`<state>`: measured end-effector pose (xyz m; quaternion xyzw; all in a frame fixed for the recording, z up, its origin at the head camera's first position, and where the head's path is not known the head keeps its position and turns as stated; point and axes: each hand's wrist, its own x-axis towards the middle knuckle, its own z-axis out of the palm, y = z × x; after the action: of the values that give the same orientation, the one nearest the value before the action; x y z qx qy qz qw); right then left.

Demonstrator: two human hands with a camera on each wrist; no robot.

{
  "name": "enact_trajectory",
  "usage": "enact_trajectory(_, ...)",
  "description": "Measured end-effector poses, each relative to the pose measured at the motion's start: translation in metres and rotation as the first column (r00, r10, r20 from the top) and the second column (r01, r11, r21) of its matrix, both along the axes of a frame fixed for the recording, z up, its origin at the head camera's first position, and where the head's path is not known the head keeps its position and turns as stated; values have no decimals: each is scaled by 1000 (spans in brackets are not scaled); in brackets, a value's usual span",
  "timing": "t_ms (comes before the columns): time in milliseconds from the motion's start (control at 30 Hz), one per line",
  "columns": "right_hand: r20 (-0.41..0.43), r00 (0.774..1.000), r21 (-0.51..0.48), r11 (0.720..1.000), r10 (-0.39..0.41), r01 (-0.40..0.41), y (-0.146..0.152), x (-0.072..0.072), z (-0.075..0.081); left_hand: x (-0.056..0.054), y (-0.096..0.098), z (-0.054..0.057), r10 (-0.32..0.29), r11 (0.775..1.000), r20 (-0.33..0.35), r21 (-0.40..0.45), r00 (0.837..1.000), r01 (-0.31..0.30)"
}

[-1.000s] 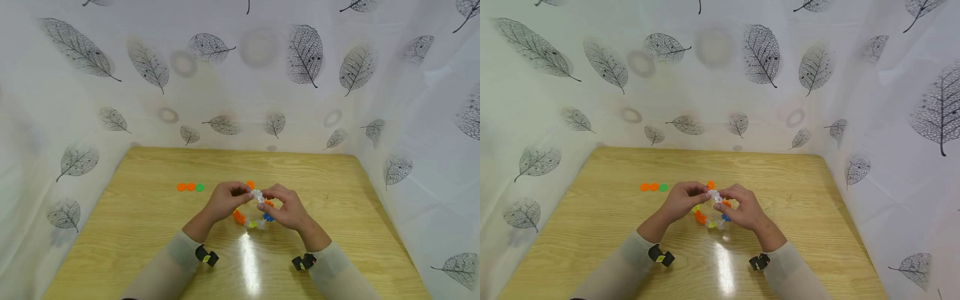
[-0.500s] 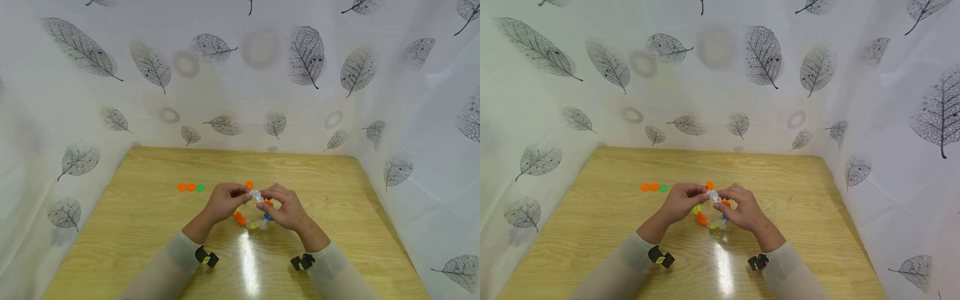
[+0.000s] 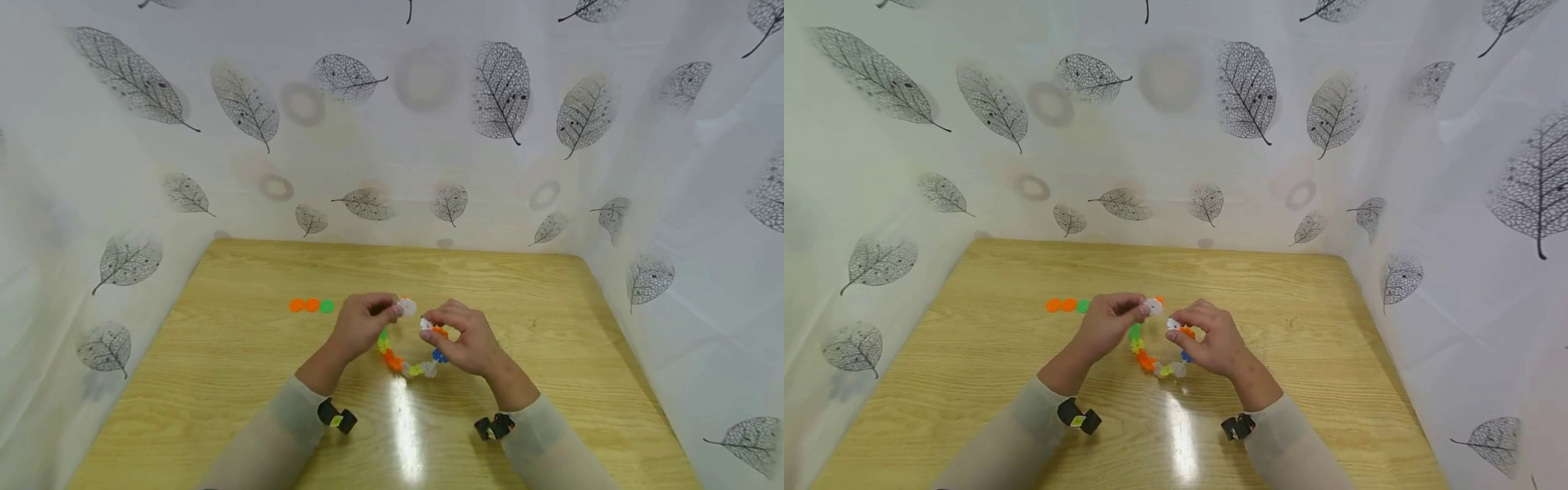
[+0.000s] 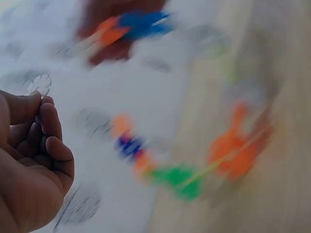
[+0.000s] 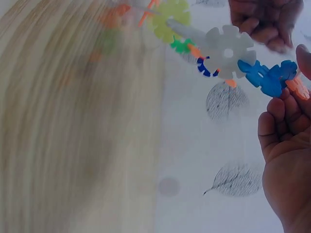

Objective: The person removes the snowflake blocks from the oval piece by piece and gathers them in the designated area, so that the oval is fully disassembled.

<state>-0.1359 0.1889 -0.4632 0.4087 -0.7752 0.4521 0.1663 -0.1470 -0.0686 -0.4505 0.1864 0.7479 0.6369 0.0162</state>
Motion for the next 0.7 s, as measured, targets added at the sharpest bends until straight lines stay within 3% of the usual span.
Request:
enact_trajectory(133,-27,999,-26,999,-39,38,11,0,-3,-9,-21,14,90,996,-18,20,996,-89)
enact_trajectory(267,4,998,-22,998,-61,61,17,-1,-3,-15,-33,22,70,996,7,-47,998,-70)
enact_trajectory(467,21,998,-15,998,-54,55,17,-1,-6,-17,-44,14,118,993,124,-25,985,-116)
enact_trajectory(700,15,999,-27,999,-45,46,15,-1,-5,-20,-59,6,181,984,164,-37,970,-177)
